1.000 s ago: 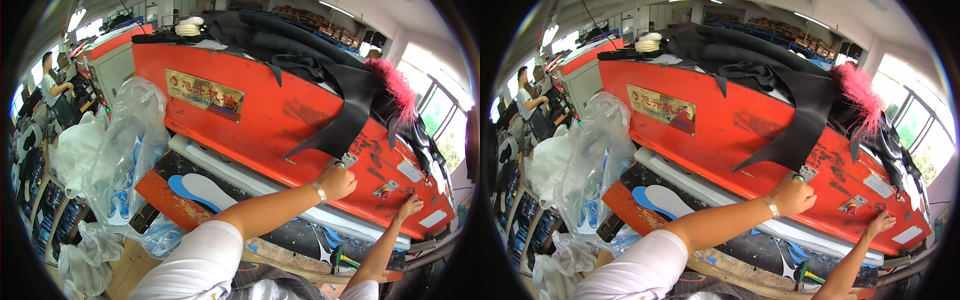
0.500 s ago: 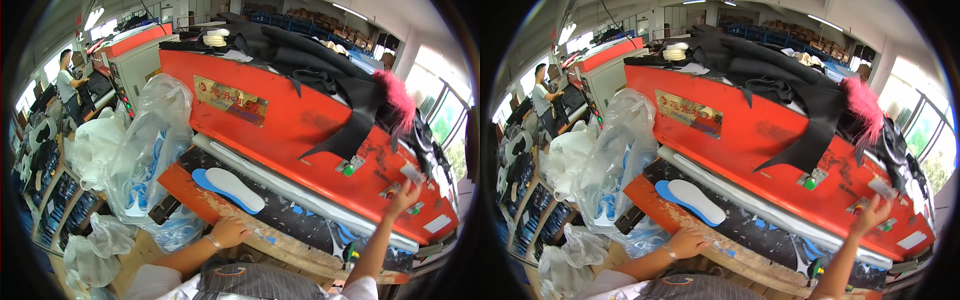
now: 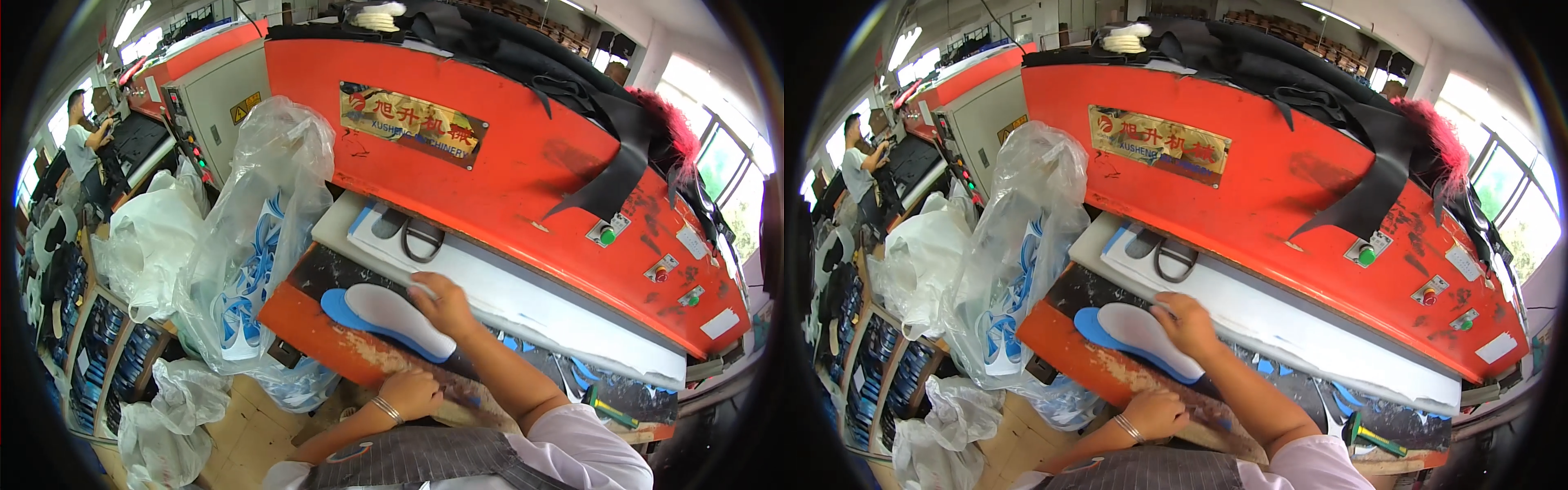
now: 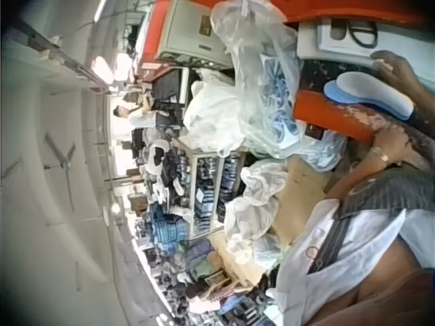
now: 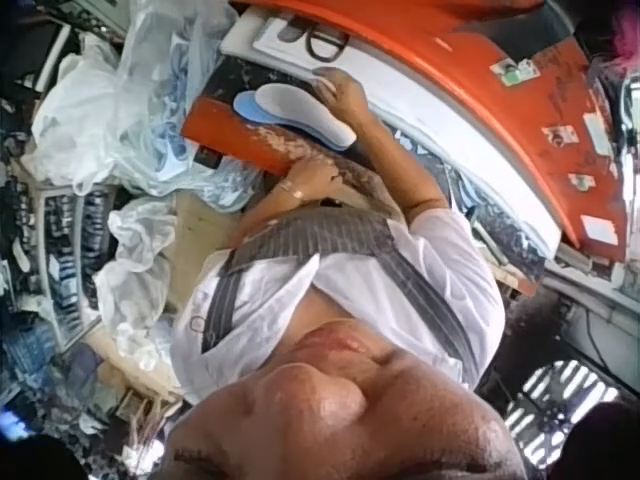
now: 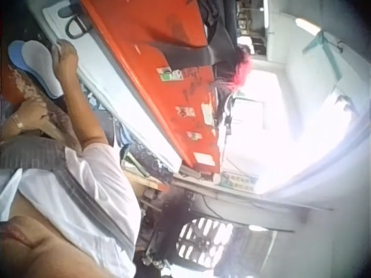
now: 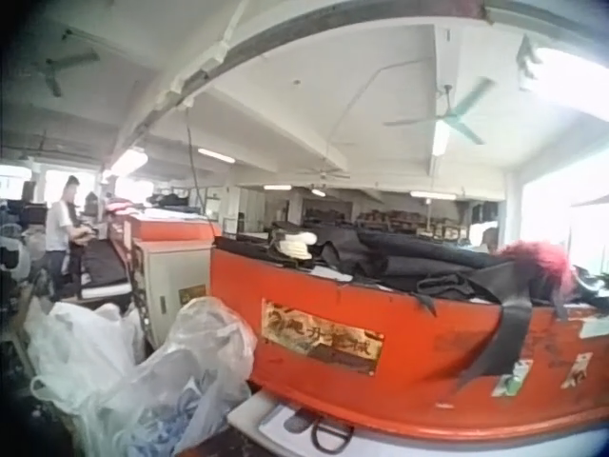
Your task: Operating a hydraulic press to cut shoe insole shapes from material sheets.
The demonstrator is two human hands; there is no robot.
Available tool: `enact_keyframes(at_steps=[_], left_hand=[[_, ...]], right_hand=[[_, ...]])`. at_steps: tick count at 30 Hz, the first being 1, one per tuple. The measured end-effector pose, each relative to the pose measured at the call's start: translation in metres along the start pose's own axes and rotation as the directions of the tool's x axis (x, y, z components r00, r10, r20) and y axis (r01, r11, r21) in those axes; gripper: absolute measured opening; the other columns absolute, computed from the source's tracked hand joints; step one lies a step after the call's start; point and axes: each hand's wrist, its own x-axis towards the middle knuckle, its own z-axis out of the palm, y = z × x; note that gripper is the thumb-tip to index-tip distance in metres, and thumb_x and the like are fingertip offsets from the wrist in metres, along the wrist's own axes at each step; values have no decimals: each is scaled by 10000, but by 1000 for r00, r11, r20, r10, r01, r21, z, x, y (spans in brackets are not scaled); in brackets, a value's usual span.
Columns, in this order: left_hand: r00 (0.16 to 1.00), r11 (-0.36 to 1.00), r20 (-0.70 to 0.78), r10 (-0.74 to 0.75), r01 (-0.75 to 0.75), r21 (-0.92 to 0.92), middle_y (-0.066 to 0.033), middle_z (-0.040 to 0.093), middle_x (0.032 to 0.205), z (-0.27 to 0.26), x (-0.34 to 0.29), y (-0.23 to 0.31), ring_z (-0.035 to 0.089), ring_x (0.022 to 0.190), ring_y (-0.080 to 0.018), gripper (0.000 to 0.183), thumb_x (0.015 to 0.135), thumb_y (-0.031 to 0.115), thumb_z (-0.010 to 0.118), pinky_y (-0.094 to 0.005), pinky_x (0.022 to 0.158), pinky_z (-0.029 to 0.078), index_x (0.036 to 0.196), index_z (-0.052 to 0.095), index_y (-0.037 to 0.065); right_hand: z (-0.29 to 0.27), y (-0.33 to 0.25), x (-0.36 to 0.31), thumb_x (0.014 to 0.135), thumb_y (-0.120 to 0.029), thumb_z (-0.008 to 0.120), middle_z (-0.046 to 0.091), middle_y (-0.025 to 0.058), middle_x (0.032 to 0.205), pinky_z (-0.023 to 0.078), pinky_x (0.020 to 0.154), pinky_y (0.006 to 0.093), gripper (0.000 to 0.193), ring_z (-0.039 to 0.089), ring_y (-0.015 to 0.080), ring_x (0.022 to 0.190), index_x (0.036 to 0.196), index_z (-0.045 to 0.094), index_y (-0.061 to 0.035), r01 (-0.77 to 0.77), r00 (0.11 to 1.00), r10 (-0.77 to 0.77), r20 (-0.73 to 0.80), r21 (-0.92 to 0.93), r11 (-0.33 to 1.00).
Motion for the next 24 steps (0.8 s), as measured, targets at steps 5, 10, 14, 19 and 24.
enact_keyframes(at_steps=[5, 10, 14, 19, 24], left_hand=[[998, 957, -56, 5, -21, -290, -117, 629, 894, -45, 10, -44, 609, 879, -318, 200, 861, 256, 571, -418, 764, 479, 851, 665, 79], [855, 970, -458, 244, -218, 110, -79, 592, 973, -88, 60, -125, 564, 901, -293, 188, 796, 102, 636, -392, 819, 472, 978, 617, 58], [875, 903, -223, 429, -419, 94, -73, 581, 862, -85, 63, -164, 548, 825, -291, 102, 780, 129, 654, -392, 772, 466, 848, 632, 56], [856, 871, -250, 452, -484, -82, -86, 563, 812, -86, 59, -158, 548, 813, -286, 60, 774, 109, 647, -389, 738, 458, 765, 620, 56], [836, 836, -292, 464, -523, -168, -88, 555, 790, -104, 55, -144, 543, 779, -278, 66, 779, 85, 651, -375, 717, 458, 767, 607, 37]], right_hand=[[5, 40, -7, 758, -97, 687, 634, 141, 1003, 471, 879, 393, 268, 568, 337, 1012, 1016, 641, -42, 16, 999, -2, 49, -284, 959], [38, 23, -20, 693, -105, 742, 609, 66, 881, 453, 790, 376, 194, 548, 285, 914, 861, 655, -60, 166, 986, -163, 39, -356, 920], [54, 17, -32, 701, -32, 726, 587, 74, 809, 448, 717, 380, 141, 532, 281, 784, 815, 650, -62, 123, 991, -114, 74, -129, 984], [54, 14, -42, 688, -12, 733, 582, 77, 797, 442, 709, 372, 149, 533, 284, 768, 803, 650, -59, 55, 995, -48, 85, -75, 996], [38, -11, -35, 677, -1, 720, 578, 50, 804, 415, 721, 378, 160, 532, 261, 760, 782, 632, -83, 28, 998, -24, 65, -68, 997]])
